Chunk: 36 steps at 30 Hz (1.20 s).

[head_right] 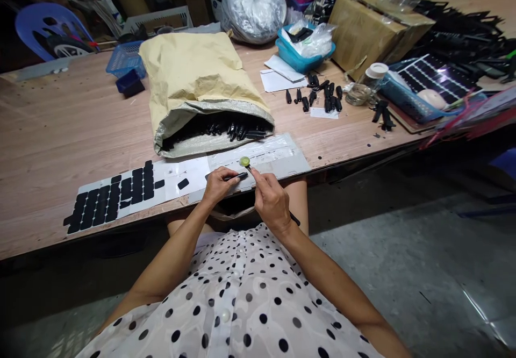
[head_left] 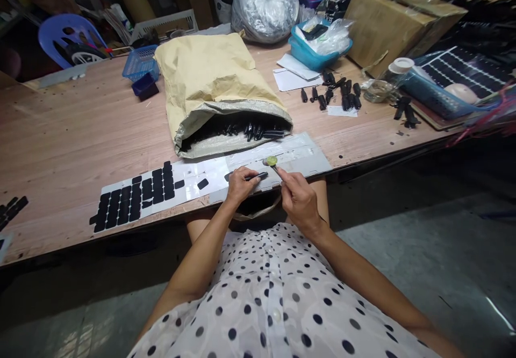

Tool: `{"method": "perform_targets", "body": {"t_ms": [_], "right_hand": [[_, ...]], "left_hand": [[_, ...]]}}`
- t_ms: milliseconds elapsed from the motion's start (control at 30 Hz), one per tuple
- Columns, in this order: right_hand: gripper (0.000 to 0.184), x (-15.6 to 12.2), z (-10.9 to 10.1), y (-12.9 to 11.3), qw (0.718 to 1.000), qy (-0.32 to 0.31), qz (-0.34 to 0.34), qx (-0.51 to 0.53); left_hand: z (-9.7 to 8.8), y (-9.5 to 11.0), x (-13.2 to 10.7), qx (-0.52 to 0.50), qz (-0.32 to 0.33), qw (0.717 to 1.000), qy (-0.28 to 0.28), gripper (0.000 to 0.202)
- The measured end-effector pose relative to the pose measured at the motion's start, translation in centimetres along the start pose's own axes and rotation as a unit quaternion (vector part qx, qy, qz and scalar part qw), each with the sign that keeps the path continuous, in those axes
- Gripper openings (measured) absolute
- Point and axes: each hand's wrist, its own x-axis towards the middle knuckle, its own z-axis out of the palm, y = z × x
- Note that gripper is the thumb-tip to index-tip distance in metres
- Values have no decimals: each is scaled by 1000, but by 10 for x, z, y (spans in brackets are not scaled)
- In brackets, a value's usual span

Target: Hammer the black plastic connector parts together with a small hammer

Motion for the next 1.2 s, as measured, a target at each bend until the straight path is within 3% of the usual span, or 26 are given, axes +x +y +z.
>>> {"method": "perform_targets", "body": {"t_ms": [233,467,633,1200], "right_hand": [[48,-8,5,4,996,-79,45,-9],[45,8,-4,14,991,-28,102,76],[43,5,-3,24,985,-11,139,105],[42,3,5,24,983,-12,142,112]], "left_hand": [[-3,6,0,0,-26,1000,-13,12],[-7,12,4,1,-65,998,-21,13],[-8,11,4,3,-72,997,-27,14],[-8,7,11,41,-57,997,-30,15]]}}
